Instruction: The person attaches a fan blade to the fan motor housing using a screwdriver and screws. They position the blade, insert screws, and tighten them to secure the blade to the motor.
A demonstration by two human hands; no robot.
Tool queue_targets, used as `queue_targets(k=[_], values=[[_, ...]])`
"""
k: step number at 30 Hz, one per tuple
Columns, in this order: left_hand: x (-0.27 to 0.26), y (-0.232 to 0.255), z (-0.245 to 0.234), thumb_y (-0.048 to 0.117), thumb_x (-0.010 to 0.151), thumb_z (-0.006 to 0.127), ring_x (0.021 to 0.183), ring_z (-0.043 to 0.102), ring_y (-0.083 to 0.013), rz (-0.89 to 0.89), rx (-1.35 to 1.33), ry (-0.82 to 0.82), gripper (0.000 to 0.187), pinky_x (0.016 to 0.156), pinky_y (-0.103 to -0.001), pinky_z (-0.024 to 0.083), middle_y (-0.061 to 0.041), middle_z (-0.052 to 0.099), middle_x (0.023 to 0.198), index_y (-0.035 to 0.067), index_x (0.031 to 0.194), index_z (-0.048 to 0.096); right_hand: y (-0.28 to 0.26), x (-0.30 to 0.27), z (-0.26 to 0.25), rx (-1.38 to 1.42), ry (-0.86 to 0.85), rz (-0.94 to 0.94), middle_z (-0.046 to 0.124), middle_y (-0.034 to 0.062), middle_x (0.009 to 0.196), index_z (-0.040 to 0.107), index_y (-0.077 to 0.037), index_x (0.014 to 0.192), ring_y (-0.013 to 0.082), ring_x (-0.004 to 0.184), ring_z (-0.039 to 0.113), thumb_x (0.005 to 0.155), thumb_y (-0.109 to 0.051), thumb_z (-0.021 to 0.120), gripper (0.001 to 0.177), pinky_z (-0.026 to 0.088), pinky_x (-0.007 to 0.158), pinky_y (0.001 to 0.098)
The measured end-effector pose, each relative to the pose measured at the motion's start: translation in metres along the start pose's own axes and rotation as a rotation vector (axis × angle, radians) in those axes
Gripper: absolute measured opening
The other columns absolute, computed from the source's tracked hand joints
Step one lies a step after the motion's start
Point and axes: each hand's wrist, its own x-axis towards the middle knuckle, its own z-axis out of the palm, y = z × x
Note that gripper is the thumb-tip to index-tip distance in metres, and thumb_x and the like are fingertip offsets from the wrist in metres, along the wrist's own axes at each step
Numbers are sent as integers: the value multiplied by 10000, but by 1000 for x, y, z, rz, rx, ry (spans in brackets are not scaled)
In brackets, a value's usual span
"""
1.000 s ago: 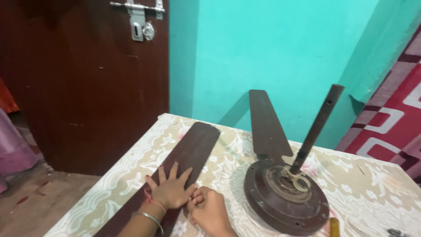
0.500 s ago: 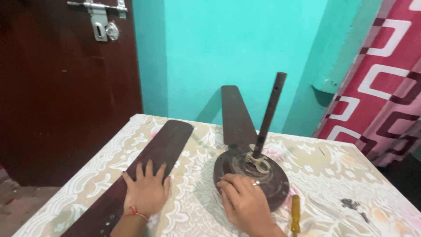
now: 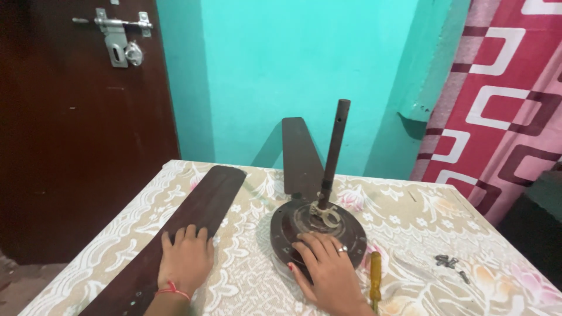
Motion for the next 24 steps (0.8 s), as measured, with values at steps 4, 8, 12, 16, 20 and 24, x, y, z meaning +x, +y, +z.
queue_targets(k=[4, 8, 12, 16, 20, 24], values=[[5, 5, 5, 348, 1000, 437, 1140, 607, -223, 25, 133, -54, 391, 1126, -630, 337, -24, 651, 1128, 167, 1307, 598, 11, -2, -12, 112, -9, 96, 619, 182, 1248, 627, 3, 1218, 366, 1174, 572, 883, -291, 724, 457, 413, 1028, 487], [13, 18, 16, 206, 997, 445, 1211, 590, -196, -16, 279, -123, 443, 1146, -627, 323, -28, 651, 1245, 157, 1424, 550, 20, -7, -24, 120, 65, 142, 622, 206, 1234, 617, 22, 1209, 383, 1164, 575, 850, -301, 744, 500, 370, 1047, 527], [13, 34, 30, 219, 978, 470, 1267, 574, -207, -106, 237, -90, 450, 1150, -606, 332, -55, 642, 1300, 179, 1415, 567, 27, -8, -25, 152, 133, 124, 631, 202, 1184, 612, 18, 1176, 385, 1151, 583, 861, -276, 737, 449, 361, 1070, 551], [20, 50, 36, 216, 876, 562, 1367, 497, -194, -128, -106, -88, 420, 1159, -647, 303, -35, 606, 1330, 244, 1283, 659, 38, -12, -25, 134, 222, 369, 632, 168, 1113, 606, -26, 1098, 387, 1097, 577, 892, -248, 696, 316, 416, 1007, 495], [45, 105, 33, 267, 1038, 490, 1260, 635, -334, -268, -1009, 35, 429, 1135, -447, 487, -189, 667, 1313, 60, 1390, 620, 48, -16, -23, 149, 265, 586, 622, 176, 1148, 594, -21, 1173, 381, 1100, 582, 911, -244, 664, 351, 432, 963, 477], [43, 187, 34, 234, 1039, 449, 1391, 440, -412, -338, -1236, 103, 478, 1168, -477, 340, -252, 471, 1468, -62, 1414, 462, 61, -24, -13, 178, 226, 721, 619, 204, 1255, 583, -9, 1264, 403, 1175, 578, 930, -286, 632, 438, 436, 995, 469]])
